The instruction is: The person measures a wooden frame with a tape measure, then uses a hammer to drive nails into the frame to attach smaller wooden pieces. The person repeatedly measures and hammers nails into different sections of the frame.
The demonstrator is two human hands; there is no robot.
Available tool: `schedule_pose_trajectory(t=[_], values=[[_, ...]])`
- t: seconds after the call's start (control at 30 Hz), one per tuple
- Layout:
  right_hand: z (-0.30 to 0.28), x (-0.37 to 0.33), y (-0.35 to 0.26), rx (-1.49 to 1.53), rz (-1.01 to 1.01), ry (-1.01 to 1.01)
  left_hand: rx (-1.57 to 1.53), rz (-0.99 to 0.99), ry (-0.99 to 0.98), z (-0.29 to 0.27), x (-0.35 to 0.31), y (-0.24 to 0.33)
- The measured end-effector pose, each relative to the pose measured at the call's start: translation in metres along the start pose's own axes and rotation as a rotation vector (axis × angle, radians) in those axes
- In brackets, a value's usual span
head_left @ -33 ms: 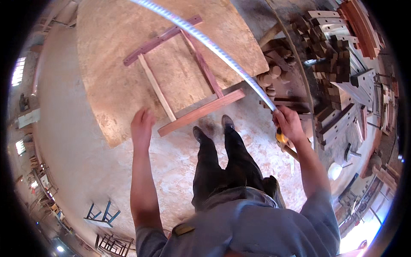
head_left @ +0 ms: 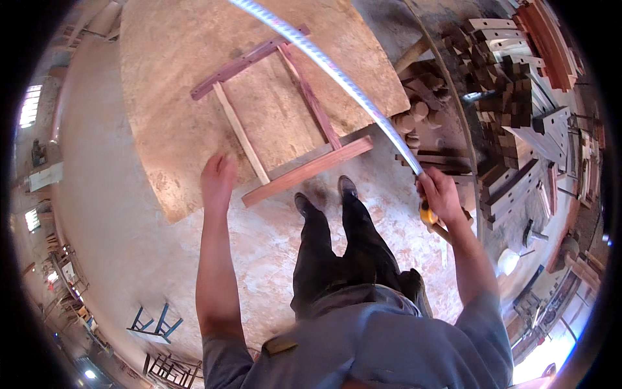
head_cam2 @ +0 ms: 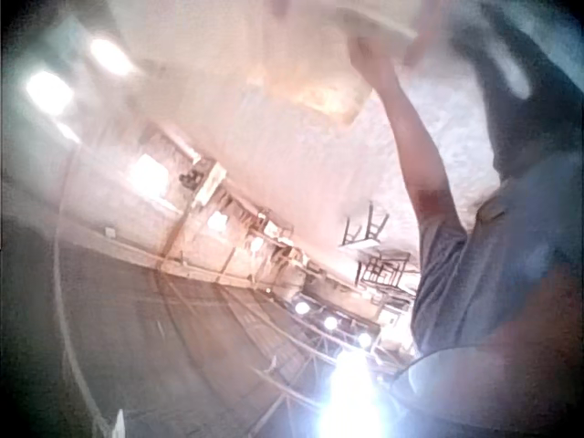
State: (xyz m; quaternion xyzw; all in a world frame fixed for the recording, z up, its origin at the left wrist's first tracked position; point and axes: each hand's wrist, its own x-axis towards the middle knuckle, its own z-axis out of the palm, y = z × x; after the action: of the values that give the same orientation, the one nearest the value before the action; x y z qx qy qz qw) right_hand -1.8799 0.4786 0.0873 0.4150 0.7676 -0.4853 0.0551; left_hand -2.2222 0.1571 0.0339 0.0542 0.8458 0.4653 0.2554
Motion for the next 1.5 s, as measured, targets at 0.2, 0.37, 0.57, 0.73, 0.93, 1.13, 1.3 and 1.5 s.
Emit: schedule_pose_trajectory(t=[0.2,0.37,0.57,0.73,0.93,1.13,1.3,1.5], values=[[0.024,-0.097,0.038,0.213,0.247,0.161,0.309,-0.034,0.016,0.038,0.116,0.023],[0.066,-0.176,0.058,0.415,0.445,0.31,0.673,0.124,0.042,0.048,0.139,0.024],[0.148,-0.255,0.076,0.639,0.529,0.46,-0.1,0.034,-0.053,0.046,0.151,0.013],[0.183,-0.298,0.077,0.742,0.57,0.539,-0.633,-0.079,-0.192,0.051,0.066,0.067],[0.21,-0.345,0.101,0.752,0.568,0.602,-0.586,0.172,-0.275,0.076,-0.045,0.067],[0.247,-0.397,0.154,0.656,0.586,0.501,-0.215,0.337,-0.381,0.149,-0.116,-0.006],[0.302,-0.459,0.21,0.723,0.757,0.507,0.072,0.34,-0.519,0.22,-0.139,-0.106],[0.377,-0.516,0.236,0.747,1.005,0.513,0.306,0.357,-0.646,0.294,-0.152,-0.199]])
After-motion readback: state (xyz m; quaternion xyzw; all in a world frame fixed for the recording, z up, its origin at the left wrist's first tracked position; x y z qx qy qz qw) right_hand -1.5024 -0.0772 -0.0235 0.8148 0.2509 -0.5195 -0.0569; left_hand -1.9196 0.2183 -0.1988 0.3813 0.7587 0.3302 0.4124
